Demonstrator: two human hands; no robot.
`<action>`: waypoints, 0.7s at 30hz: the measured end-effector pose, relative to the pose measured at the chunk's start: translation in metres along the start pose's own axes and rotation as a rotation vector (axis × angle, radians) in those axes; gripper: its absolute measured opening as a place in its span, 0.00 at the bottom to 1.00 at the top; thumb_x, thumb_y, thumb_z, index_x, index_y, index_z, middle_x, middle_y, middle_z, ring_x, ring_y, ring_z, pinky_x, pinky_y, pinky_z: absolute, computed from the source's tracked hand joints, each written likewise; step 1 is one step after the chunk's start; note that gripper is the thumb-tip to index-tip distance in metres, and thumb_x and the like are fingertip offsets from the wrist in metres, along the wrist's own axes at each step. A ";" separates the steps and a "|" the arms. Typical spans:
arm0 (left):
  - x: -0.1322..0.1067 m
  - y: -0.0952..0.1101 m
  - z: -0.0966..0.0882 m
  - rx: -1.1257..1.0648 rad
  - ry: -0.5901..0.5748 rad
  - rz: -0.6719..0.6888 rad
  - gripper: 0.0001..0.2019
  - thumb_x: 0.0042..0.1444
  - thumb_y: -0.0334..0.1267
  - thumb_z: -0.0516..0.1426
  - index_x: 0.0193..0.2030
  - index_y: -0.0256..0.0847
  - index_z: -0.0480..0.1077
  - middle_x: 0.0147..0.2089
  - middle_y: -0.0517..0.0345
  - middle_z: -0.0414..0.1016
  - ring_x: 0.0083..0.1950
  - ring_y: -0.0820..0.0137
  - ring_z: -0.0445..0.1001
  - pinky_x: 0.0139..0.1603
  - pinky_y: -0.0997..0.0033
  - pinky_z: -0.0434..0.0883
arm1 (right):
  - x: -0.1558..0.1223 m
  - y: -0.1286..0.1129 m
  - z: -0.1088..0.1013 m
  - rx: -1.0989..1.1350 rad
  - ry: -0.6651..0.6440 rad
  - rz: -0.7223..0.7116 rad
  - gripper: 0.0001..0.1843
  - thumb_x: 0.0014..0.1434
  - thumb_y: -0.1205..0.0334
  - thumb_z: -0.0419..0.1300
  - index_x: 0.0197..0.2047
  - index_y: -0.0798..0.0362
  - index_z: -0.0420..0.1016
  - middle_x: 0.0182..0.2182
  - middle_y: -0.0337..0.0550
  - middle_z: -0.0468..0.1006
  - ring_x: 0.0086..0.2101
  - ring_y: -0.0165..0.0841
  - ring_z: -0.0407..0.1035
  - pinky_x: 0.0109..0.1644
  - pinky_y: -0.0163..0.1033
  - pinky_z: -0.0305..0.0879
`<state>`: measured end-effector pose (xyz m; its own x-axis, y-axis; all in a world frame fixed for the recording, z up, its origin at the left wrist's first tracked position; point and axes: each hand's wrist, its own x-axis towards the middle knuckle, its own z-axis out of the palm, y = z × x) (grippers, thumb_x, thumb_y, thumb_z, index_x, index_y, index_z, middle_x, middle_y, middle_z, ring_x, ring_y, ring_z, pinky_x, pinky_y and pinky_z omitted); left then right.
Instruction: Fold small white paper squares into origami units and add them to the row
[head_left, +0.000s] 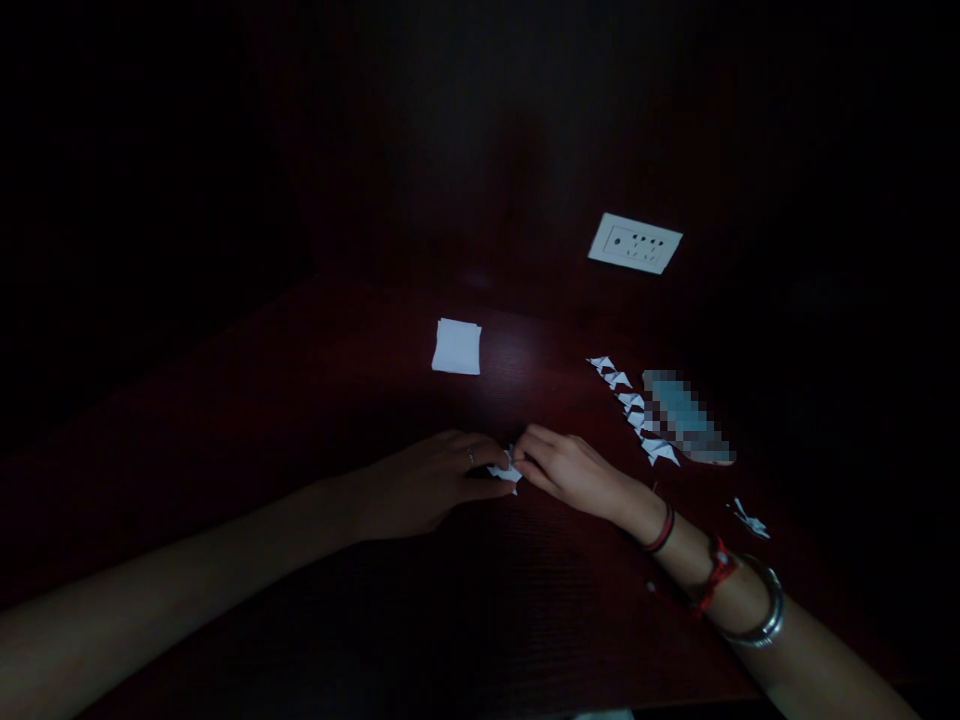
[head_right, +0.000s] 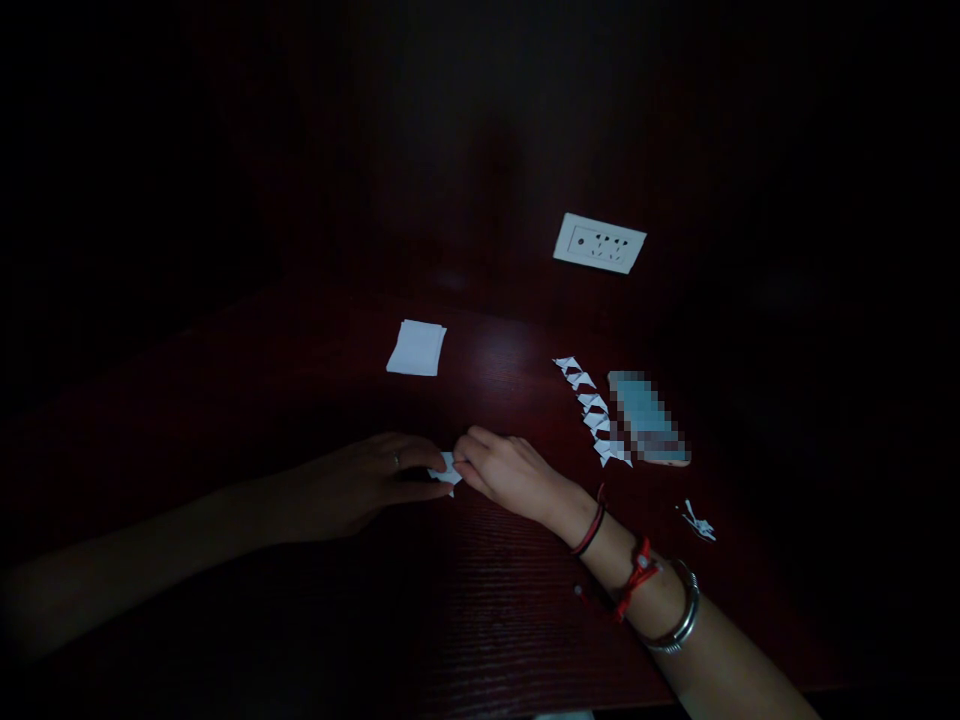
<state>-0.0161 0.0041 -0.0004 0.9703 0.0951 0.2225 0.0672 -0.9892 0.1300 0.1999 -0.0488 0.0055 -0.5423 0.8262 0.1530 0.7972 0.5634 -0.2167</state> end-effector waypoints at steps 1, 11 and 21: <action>0.001 0.001 -0.001 -0.003 -0.008 -0.001 0.29 0.49 0.18 0.48 0.57 0.46 0.57 0.57 0.55 0.59 0.59 0.64 0.54 0.56 0.60 0.55 | 0.000 0.000 -0.001 0.007 -0.001 0.004 0.10 0.61 0.61 0.45 0.37 0.55 0.65 0.32 0.42 0.66 0.30 0.28 0.63 0.34 0.34 0.59; -0.001 0.002 0.004 -0.053 0.048 -0.012 0.27 0.50 0.19 0.47 0.56 0.45 0.58 0.53 0.56 0.64 0.56 0.66 0.58 0.55 0.63 0.57 | 0.002 0.006 0.004 0.157 0.071 0.020 0.08 0.60 0.61 0.48 0.35 0.55 0.65 0.31 0.41 0.67 0.31 0.28 0.63 0.35 0.34 0.61; 0.000 0.002 0.003 -0.057 0.078 -0.015 0.26 0.52 0.19 0.48 0.55 0.46 0.59 0.51 0.56 0.66 0.53 0.66 0.61 0.54 0.62 0.59 | -0.012 0.014 -0.005 0.289 0.086 -0.037 0.08 0.59 0.64 0.51 0.39 0.54 0.69 0.34 0.42 0.69 0.34 0.28 0.65 0.38 0.35 0.63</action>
<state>-0.0153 0.0019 -0.0035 0.9479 0.1210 0.2947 0.0665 -0.9798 0.1884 0.2187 -0.0509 0.0053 -0.5350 0.8088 0.2443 0.6623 0.5810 -0.4732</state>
